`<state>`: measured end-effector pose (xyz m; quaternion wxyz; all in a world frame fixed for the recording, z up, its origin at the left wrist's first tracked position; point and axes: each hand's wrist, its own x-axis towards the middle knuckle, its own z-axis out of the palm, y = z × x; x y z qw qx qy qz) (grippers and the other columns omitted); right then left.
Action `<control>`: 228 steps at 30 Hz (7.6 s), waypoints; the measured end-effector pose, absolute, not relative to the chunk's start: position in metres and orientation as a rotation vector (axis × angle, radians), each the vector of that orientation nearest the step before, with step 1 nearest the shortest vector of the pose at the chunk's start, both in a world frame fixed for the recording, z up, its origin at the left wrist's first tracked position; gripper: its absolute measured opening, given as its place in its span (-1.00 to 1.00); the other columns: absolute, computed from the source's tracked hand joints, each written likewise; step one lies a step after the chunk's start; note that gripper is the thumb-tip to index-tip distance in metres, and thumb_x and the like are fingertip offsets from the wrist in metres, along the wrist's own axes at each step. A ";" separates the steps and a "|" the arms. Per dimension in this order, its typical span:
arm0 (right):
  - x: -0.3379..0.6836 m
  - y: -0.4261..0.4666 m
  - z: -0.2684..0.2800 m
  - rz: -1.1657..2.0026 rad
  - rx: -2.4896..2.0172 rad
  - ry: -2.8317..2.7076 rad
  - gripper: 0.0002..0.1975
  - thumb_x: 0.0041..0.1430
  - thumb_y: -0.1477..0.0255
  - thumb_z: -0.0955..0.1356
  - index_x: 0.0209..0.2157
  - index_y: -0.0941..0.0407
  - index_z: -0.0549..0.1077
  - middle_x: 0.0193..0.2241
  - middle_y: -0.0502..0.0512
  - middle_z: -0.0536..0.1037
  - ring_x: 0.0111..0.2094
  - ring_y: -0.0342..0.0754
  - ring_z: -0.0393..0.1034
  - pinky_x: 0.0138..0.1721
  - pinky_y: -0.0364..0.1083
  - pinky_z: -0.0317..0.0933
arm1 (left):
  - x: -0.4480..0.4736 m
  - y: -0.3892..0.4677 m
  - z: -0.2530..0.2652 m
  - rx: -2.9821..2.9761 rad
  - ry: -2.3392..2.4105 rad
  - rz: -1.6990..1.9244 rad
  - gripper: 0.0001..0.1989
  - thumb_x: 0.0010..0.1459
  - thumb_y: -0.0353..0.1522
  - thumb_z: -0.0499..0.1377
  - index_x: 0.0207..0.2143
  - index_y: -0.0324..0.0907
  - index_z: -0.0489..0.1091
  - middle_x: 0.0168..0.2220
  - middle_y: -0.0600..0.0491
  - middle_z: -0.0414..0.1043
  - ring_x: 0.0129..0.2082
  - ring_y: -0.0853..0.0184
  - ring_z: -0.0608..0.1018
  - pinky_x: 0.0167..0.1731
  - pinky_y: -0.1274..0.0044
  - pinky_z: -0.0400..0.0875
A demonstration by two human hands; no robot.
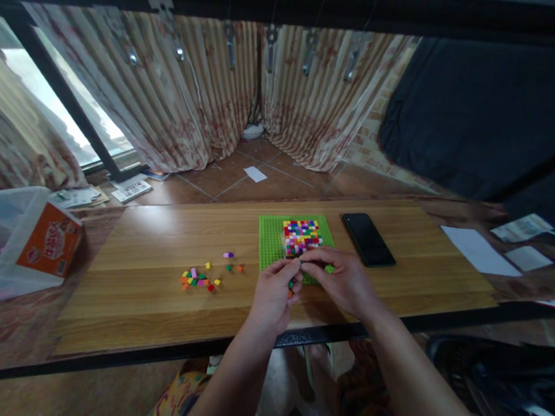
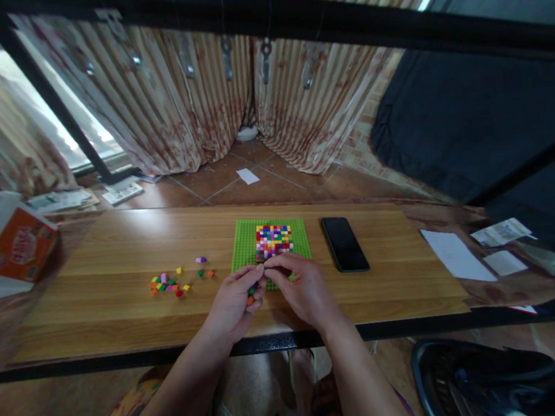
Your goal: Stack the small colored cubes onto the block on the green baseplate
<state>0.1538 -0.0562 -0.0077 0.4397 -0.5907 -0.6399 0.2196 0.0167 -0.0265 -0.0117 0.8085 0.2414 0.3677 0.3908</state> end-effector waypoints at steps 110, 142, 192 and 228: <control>0.128 -0.057 0.001 0.338 -1.600 -1.802 -0.78 0.22 0.47 0.30 -0.17 -0.02 0.54 0.10 0.11 0.35 0.14 0.13 0.17 0.15 0.23 0.14 | 0.010 -0.021 0.005 0.011 0.609 0.843 -0.60 0.33 -0.33 -0.10 -0.12 -0.36 0.48 -0.31 -0.12 0.56 -0.31 0.33 0.59 -0.40 0.61 0.47; 0.145 -0.056 -0.003 0.471 -1.550 -1.809 -0.76 0.23 0.48 0.29 -0.17 -0.04 0.55 -0.02 0.09 0.44 0.09 0.05 0.27 0.13 0.16 0.16 | 0.011 -0.022 0.000 0.077 0.671 0.778 -0.76 0.27 -0.38 0.01 -0.35 -0.28 0.42 -0.48 0.00 0.46 -0.56 0.38 0.48 -0.59 0.56 0.36; 0.161 -0.030 -0.018 0.381 -1.757 -1.228 -0.79 -0.01 0.33 0.40 -0.40 0.15 0.64 -0.40 0.14 0.65 -0.42 0.00 0.47 -0.31 -0.03 0.29 | 0.006 -0.027 -0.009 0.439 0.773 0.725 -0.80 -0.07 -0.37 0.32 -0.47 -0.30 0.37 -0.52 0.12 0.26 -0.65 0.62 0.19 -0.72 0.71 -0.13; 0.159 -0.018 -0.028 0.507 -1.637 -1.007 -0.89 -0.14 0.39 0.41 -0.51 0.14 0.50 -0.53 0.07 0.58 -0.50 -0.05 0.43 -0.39 -0.07 0.29 | 0.008 -0.032 -0.013 0.511 0.796 0.737 -0.79 -0.08 -0.35 0.33 -0.46 -0.29 0.38 -0.51 0.12 0.28 -0.64 0.61 0.19 -0.71 0.69 -0.14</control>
